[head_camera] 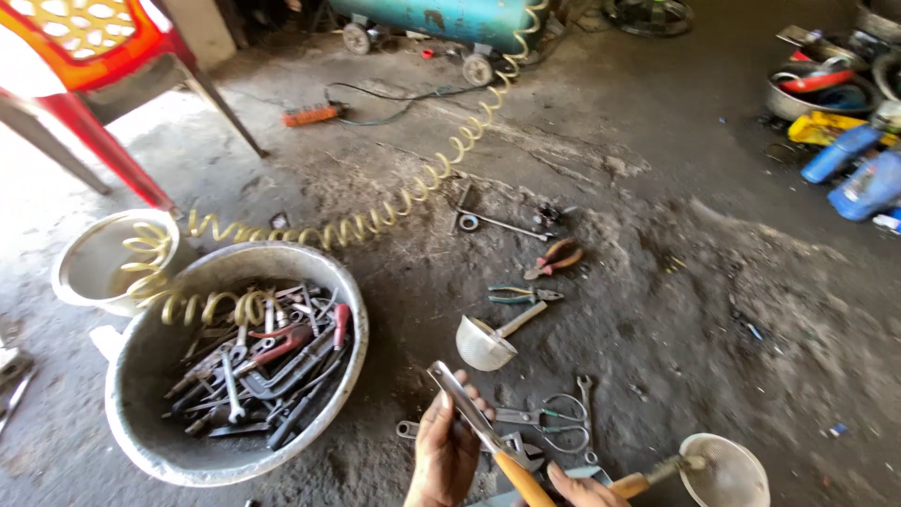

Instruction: Dismantling and repairing a small mechanical component using pliers and other hand tools.

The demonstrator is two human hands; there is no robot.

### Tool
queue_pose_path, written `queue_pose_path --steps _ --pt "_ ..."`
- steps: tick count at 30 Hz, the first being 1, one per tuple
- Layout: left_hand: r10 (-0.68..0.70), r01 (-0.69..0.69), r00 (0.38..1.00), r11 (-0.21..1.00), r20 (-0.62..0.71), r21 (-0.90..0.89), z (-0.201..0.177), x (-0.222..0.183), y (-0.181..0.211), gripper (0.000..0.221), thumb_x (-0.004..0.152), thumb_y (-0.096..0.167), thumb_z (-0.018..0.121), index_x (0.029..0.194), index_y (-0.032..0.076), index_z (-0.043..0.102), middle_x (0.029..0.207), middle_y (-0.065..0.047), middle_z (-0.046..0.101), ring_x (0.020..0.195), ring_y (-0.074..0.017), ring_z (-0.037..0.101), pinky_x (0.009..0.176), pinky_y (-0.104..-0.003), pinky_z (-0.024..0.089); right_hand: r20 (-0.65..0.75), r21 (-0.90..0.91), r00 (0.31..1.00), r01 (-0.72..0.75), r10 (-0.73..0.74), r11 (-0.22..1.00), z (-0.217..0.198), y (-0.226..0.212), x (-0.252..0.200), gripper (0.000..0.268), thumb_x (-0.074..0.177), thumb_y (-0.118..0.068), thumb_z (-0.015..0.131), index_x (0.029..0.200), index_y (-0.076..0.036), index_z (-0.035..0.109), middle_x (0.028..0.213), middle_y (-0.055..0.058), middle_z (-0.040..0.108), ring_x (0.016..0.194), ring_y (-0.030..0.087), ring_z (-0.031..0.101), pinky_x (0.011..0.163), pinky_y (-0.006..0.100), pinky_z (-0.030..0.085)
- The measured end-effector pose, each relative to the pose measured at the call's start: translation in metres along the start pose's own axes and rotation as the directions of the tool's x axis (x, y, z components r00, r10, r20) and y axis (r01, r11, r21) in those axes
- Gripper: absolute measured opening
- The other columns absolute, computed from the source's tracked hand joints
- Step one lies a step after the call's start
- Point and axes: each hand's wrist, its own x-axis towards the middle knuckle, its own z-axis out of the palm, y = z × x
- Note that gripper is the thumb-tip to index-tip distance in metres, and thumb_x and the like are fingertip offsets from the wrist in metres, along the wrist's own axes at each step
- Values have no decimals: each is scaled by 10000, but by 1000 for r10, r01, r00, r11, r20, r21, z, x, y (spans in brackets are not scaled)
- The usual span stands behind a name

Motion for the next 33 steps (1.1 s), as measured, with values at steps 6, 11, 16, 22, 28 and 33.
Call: queue_pose_path --steps 6,11,16,22,28,33 --pt "42 -38 994 999 -98 38 27 5 7 488 1000 286 532 1419 36 550 1215 -126 697 1067 -277 676 988 -491 525 632 359 630 -754 450 550 -177 -289 83 599 1001 -497 523 1239 11 731 876 61 778 665 86 722 601 207 542" --pt "87 -95 995 978 50 185 78 -7 15 533 954 296 516 1450 102 479 1355 -133 656 1220 -276 662 1062 -489 483 536 196 773 -506 340 840 -230 -331 117 463 971 -495 583 1161 -85 682 682 -7 610 438 45 476 371 238 375" --pt "-146 -26 984 466 106 884 81 -11 3 476 951 345 643 1308 32 681 1247 -147 744 1059 -270 675 906 -434 569 350 481 891 -436 290 760 -241 -338 121 492 979 -481 546 1103 -30 699 667 -14 546 431 48 446 373 221 336" --pt "-418 -109 908 -163 32 981 35 -22 -65 396 949 405 720 1105 43 764 962 -124 788 879 -221 766 816 -357 578 325 531 908 -406 264 743 -244 -333 117 502 1017 -480 494 1109 -20 673 691 -9 539 484 55 495 391 224 381" --pt "-451 -91 892 -107 33 990 -18 -16 -102 381 771 287 851 1078 71 785 945 -127 793 890 -243 791 856 -346 603 400 643 881 -467 253 607 -246 -341 110 428 1002 -402 539 1170 -20 633 798 12 589 587 89 575 474 259 472" --pt "-464 -163 880 -103 98 981 -25 -9 -101 366 749 289 884 1006 44 793 931 -132 796 895 -245 792 857 -343 599 374 653 892 -449 256 610 -250 -338 110 403 967 -357 606 1157 -2 595 878 102 692 646 173 680 572 320 555"
